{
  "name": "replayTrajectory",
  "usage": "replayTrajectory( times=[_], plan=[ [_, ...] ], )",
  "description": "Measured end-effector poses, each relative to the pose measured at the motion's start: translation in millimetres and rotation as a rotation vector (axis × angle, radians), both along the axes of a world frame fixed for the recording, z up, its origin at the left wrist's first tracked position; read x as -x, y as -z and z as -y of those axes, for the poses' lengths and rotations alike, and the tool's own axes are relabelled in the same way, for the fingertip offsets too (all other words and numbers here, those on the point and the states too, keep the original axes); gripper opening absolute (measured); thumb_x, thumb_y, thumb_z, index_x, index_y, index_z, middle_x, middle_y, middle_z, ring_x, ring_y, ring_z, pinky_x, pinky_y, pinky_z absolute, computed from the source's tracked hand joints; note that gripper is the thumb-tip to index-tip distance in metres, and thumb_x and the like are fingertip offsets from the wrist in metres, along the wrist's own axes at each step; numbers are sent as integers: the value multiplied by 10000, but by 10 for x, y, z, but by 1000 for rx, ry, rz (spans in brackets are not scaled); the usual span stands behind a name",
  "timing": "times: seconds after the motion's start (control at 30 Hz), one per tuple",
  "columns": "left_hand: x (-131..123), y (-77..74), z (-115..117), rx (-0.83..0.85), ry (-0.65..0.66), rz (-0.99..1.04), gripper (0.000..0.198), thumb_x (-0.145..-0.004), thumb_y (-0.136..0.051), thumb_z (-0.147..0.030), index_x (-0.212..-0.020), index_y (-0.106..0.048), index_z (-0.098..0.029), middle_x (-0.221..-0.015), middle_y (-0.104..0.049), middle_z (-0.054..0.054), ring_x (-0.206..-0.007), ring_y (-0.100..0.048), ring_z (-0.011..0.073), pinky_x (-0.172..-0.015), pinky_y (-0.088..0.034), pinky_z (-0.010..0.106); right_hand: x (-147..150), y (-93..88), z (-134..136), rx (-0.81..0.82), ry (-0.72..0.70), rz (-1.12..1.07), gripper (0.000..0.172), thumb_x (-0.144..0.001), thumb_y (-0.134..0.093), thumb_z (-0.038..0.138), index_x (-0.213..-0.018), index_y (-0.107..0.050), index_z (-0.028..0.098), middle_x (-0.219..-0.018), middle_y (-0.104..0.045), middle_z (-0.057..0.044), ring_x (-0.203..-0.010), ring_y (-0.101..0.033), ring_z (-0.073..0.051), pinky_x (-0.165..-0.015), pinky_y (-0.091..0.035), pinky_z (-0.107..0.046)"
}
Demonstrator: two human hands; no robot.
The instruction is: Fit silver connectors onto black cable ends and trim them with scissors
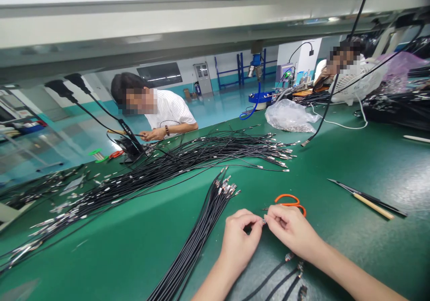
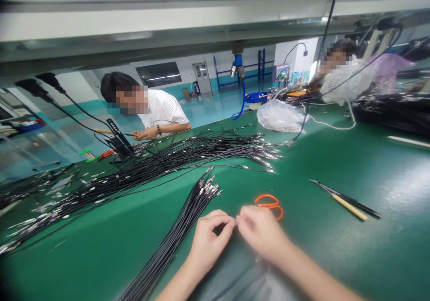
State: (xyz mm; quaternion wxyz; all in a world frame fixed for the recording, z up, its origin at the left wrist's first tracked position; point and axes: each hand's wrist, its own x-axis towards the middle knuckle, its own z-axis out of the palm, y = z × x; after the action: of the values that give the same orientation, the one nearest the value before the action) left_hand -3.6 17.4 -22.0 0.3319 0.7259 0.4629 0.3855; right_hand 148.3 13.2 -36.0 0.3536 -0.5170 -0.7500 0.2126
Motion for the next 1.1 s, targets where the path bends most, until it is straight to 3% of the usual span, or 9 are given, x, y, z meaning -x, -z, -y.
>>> replayTrajectory(
  times=[0.37,0.57,0.77,1.1],
  plan=[
    [-28,-58,22,222,-29,144,209,-697,-522,-132,-510,-615,-145,-571,-581,40,-580,-537,152,-571,-396,231,9,2,-19,123,-5,-147,275,-791,-401,259,-535,-322,195,-510,-342,46,-502,-342,-104,-476,-277,-215],
    [-29,25,-2,370,-33,309,159,-691,-552,-169,-560,-630,-122,-547,-562,22,-515,-496,123,-548,-382,225,15,-13,-19,135,-10,-221,264,-779,-419,253,-532,-352,189,-508,-347,50,-504,-343,-102,-477,-287,-212],
    [-29,11,-2,504,31,520,175,-689,-594,-213,-546,-627,-118,-525,-564,14,-523,-482,112,-582,-371,221,9,-10,-24,185,-28,-275,261,-792,-421,252,-543,-383,183,-511,-375,47,-507,-354,-102,-484,-301,-210],
    [-13,88,-3,615,56,646,200,-679,-637,-285,-637,-666,-91,-568,-592,44,-523,-485,113,-575,-365,232,-3,-29,-13,209,-37,-277,267,-802,-422,283,-555,-390,187,-522,-396,43,-518,-384,-113,-504,-320,-213]
  ],
)
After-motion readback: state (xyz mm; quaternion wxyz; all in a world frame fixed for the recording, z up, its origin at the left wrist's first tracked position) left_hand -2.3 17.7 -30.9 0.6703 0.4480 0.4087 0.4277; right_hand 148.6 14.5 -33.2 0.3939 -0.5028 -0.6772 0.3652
